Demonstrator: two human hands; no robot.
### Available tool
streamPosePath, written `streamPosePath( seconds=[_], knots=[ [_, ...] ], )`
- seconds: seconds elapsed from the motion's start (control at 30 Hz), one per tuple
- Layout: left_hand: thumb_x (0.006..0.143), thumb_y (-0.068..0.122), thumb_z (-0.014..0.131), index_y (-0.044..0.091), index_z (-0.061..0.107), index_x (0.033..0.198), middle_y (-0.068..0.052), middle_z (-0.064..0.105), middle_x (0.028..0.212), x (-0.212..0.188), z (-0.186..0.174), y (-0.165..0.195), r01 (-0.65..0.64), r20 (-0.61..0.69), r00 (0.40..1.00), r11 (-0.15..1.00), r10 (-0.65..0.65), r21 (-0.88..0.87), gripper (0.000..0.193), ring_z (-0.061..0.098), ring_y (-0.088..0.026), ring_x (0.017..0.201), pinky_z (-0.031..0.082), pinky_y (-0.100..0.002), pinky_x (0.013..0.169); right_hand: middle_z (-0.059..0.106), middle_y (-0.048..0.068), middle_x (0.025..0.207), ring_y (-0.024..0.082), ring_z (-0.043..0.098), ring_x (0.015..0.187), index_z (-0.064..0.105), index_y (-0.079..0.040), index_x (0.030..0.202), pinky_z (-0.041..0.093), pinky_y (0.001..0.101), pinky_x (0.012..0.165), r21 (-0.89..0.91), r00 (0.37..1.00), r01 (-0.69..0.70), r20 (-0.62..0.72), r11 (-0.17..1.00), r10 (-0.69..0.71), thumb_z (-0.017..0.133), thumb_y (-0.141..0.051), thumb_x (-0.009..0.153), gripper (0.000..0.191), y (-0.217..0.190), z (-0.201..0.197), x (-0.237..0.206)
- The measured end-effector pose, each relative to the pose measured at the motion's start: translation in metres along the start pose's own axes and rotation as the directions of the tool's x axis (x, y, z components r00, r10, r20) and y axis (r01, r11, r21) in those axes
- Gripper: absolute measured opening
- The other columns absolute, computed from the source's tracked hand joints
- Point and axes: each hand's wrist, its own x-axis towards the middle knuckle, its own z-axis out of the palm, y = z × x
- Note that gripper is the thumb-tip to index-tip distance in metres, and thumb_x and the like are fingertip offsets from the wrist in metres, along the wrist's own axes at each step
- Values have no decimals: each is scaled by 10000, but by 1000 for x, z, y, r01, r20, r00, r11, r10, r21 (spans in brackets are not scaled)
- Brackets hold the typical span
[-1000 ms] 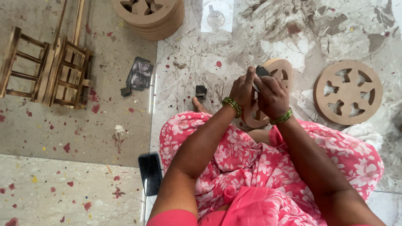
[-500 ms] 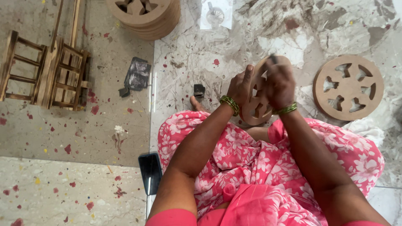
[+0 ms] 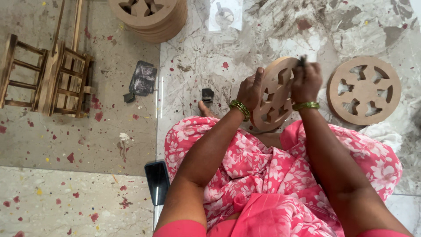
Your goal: The person sits on the floor sanding a decorative cutout wooden wheel with a sanding block, rubbing the edges, spokes and face of the disc, turning it over to sand the reverse side, then setting it on a stack of finished pieces and picking up another disc to sand.
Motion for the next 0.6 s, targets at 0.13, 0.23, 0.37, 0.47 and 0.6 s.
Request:
streamPosePath(
  seconds=[0.13,0.23,0.37,0.47,0.6],
  knots=[
    [977,798,187,-32,730,985,-157,710,706,4,1,-9,81,15,997,996,-81,47,992,733,-257,741,560,-404,677,655,116,1057,288,662,951,723,-12,1285,592,413,817,31,861,503,78,864,-503,599,-22,964,344,-60,-7,-22],
    [934,776,275,10,730,1082,-142,771,810,1,2,-6,20,24,1000,999,-19,-44,903,782,-254,812,607,-376,705,679,108,1071,276,657,937,731,-10,1325,584,424,770,-60,872,490,59,870,-487,625,-56,966,377,-64,-6,-17],
    [920,622,530,26,715,1185,-156,790,945,-9,5,8,-110,-32,993,992,112,53,678,778,-258,873,593,-369,757,683,66,1120,184,687,864,726,-102,1307,618,339,718,-5,992,-123,-12,992,123,583,-110,1088,262,-17,0,3],
    [932,503,633,41,745,1165,-147,808,967,-7,5,18,-109,-58,992,989,115,101,529,778,-239,847,597,-359,755,696,56,886,188,647,732,742,-79,1004,538,342,614,-78,964,-266,-25,961,265,711,-138,1002,66,11,-8,9],
    [956,492,622,86,633,1298,-128,801,981,-1,2,16,112,-98,990,992,-106,59,531,799,-201,688,630,-320,682,695,2,780,69,615,563,706,-55,989,493,243,456,501,796,-582,191,640,574,678,-175,1035,131,6,-16,4]
  ],
)
